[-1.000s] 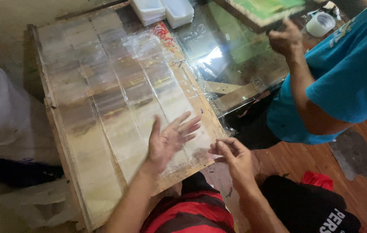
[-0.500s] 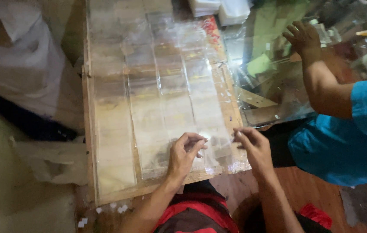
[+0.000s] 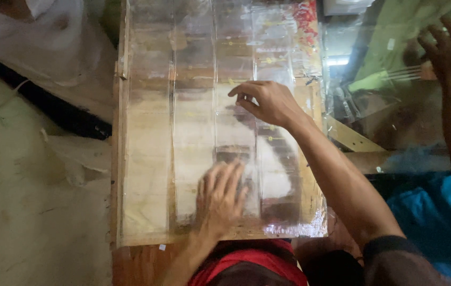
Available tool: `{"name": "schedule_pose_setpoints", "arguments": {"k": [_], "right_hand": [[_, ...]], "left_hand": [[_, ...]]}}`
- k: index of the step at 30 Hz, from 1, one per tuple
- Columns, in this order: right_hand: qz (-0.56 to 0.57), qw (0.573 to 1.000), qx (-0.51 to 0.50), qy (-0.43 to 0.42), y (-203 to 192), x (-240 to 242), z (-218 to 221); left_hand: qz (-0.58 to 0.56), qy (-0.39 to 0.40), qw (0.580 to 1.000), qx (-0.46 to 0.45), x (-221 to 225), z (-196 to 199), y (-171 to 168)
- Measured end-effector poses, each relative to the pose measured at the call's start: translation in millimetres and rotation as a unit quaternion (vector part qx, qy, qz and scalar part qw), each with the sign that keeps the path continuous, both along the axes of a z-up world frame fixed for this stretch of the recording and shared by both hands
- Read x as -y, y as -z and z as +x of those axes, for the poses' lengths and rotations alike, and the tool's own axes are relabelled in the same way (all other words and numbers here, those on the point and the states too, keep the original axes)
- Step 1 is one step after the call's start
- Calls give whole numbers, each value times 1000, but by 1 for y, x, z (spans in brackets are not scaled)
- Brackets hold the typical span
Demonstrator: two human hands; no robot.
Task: Separating and arranging thin plastic card sleeves on a production board.
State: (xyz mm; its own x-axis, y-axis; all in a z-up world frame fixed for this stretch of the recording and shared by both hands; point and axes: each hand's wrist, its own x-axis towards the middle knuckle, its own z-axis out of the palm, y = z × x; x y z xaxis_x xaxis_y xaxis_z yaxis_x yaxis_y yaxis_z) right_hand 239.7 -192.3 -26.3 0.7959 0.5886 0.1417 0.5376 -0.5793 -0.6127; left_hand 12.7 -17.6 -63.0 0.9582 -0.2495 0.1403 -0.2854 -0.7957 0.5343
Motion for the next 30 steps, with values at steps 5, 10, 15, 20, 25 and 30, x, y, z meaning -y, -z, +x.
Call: {"name": "schedule_pose_setpoints", "arguments": {"k": [5, 10, 15, 20, 25, 30], "right_hand": [[-43, 998, 16, -35, 23, -6, 30], [-73, 989, 123, -24, 22, 3, 27], [48, 981, 170, 85, 8, 59, -17], [39, 964, 171, 201, 24, 106, -94], [29, 942, 103, 319, 39, 120, -197], [-10, 901, 71, 428, 57, 140, -230]], "left_hand": [[196, -46, 973, 111, -7, 40, 21], [209, -32, 972, 100, -4, 60, 37], [207, -17, 973, 98, -7, 63, 44], [143, 12, 984, 111, -6, 55, 18], [-87, 167, 980, 64, -11, 2, -37], [-291, 363, 884, 42, 5, -16, -146]]}}
